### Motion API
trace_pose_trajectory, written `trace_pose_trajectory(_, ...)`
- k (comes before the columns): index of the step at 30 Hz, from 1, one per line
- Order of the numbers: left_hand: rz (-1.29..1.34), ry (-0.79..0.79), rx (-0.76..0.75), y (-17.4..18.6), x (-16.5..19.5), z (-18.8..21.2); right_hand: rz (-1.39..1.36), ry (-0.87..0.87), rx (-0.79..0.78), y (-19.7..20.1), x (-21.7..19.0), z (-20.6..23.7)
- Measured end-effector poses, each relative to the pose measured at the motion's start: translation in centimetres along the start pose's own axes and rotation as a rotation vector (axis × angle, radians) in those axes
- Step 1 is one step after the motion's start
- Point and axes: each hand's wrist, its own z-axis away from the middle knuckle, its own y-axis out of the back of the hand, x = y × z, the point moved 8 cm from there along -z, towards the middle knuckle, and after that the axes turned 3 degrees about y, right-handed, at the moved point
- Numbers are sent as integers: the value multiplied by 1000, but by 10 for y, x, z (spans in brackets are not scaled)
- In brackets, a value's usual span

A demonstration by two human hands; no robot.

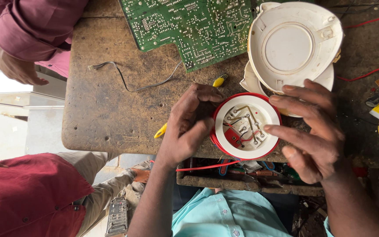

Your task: The person scrubs a large green circuit board with a toothbrush while holding a soldering iron, then sets the board aside and works on a round light fixture, unwinding its red wire and manipulating the internal wiring by hand before picking up a screwdriver to work on the fixture's components.

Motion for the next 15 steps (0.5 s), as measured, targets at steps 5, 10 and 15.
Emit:
trace_pose_trajectory(5,-188,-113,-53,-2,11,3,10,-23,75,3,5,2)
trace_pose_trajectory(10,-200,-94,-61,-2,11,2,27,-38,113,5,13,2)
trace_pose_trajectory(15,-180,-78,-56,-2,10,3,-7,-57,95,2,17,4)
